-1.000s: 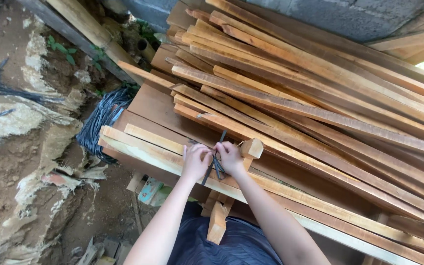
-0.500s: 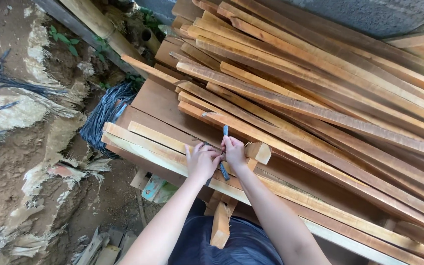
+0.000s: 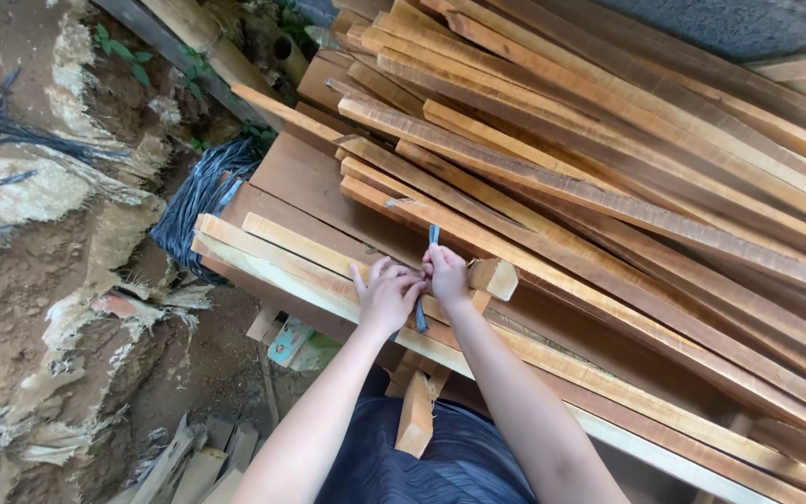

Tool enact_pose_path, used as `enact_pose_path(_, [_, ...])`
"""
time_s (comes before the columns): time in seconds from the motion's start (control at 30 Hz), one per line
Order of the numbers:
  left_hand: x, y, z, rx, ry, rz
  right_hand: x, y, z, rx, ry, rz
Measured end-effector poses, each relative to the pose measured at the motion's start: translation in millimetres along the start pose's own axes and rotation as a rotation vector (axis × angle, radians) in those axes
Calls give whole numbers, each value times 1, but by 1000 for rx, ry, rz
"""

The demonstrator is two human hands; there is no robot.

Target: The user is bundling several long wooden planks together using black plastic ties.

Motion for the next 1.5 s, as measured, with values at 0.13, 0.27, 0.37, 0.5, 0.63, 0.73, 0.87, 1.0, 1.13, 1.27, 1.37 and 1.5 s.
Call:
enact_pose_path(0.13, [-8, 0, 0, 32, 9, -20, -2, -21, -6, -109, 54, -64])
enact_pose_path(0.27, [-16, 11, -6, 82, -36, -79, 12, 20, 20, -228, 254, -74])
enact_pose_path(0.37, [-18, 34, 4, 83, -151, -437, 23, 66, 41, -347, 627, -50])
enact_pose_path(0.5, [7, 83, 33, -473, 384, -435, 24, 111, 52, -138, 1105, 113])
enact_pose_path(0.63, [26, 86, 26, -476, 681, -574, 38, 106, 53, -93, 1232, 199])
enact_pose_path(0.73, [31, 77, 19, -556, 891, -605, 33, 89, 54, 22, 1321, 204])
enact_pose_path(0.87, [36, 89, 24, -741, 1052, -643, 42, 108, 64, 97, 1363, 228])
enact_pose_path(1.0, [5, 84, -6, -929, 1664, -601, 52, 122, 76, 147, 1412, 223])
enact_pose_path(1.13, [43, 67, 12, -923, 1826, -461, 53, 128, 78, 186, 1439, 210])
enact_pose_path(1.27, [-13, 69, -10, -885, 1678, -293, 44, 112, 63, 128, 1369, 128])
enact_pose_path(1.37, [-18, 79, 2, -837, 1607, -119, 35, 104, 51, -10, 1277, 81])
enact_pose_path(1.5, [60, 83, 95, -590, 1321, 197, 38, 97, 52, -220, 1197, 85])
Point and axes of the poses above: each hand's wrist, its own y-axis away from the middle knuckle, its own x-axis out of the palm, z = x × y, the point moved 4 cm from there along -y, towards the middle knuckle, and after that the axes turned 10 degrees about x, right-handed, at the moved point
